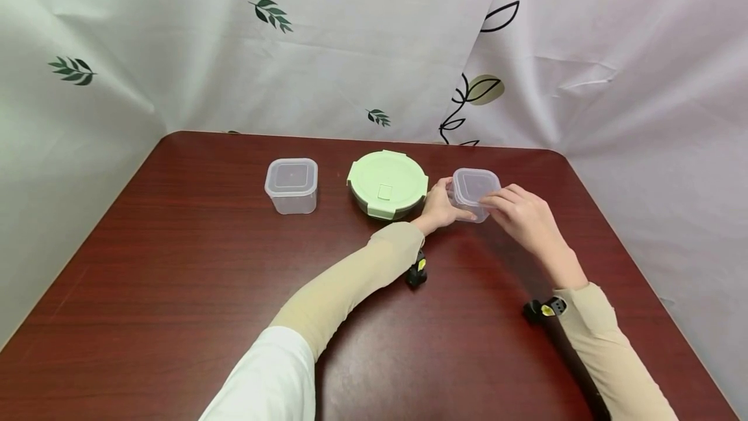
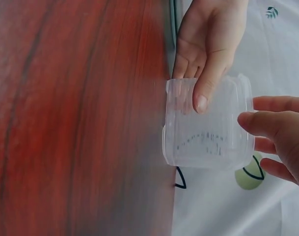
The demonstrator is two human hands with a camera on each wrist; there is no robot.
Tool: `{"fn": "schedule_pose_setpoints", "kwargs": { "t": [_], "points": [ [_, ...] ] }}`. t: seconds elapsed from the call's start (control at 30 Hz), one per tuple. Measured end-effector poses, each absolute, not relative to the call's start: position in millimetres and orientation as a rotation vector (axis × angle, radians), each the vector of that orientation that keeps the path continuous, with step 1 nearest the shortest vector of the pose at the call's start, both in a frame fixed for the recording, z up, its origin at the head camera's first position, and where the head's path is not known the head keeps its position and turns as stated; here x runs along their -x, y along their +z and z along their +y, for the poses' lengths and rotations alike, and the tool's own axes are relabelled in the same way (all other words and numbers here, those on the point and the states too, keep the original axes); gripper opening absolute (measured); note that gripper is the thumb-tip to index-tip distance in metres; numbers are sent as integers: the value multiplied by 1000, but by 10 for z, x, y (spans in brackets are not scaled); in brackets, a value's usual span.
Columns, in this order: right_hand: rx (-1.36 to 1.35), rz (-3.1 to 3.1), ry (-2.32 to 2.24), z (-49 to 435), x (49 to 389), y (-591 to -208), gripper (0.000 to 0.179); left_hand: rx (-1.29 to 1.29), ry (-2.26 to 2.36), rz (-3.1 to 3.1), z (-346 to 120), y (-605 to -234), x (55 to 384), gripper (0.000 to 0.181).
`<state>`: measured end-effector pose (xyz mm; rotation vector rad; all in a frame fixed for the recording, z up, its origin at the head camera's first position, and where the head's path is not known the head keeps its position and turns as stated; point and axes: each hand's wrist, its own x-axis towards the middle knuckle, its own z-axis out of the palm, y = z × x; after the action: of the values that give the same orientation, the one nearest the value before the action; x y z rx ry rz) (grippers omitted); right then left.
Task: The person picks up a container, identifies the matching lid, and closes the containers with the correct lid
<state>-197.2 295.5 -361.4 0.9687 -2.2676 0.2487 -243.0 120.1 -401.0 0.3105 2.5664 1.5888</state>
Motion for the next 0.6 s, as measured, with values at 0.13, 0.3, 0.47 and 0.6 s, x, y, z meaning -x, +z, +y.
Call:
{"fn": "schedule_pose_setpoints", "kwargs": {
  "t": [0.13, 0.3, 0.47, 0.6],
  "points": [
    [-962, -2278, 236, 2941, 1993, -3627, 27, -308, 1596, 2562, 1203, -4015, 2428, 92],
    [-956, -2295, 234, 2929, 2011, -3615, 26, -301, 1602, 2552, 1206, -4012, 2424, 92],
    [-865, -2371, 295, 2878, 2045, -3568, 19, -300, 1573, 2571, 1210, -4016, 2425, 92],
    [-773, -2527, 381, 2808, 2121, -3552, 29, -304, 1553, 2583, 1214, -4024, 2430, 93]
  ]
}}
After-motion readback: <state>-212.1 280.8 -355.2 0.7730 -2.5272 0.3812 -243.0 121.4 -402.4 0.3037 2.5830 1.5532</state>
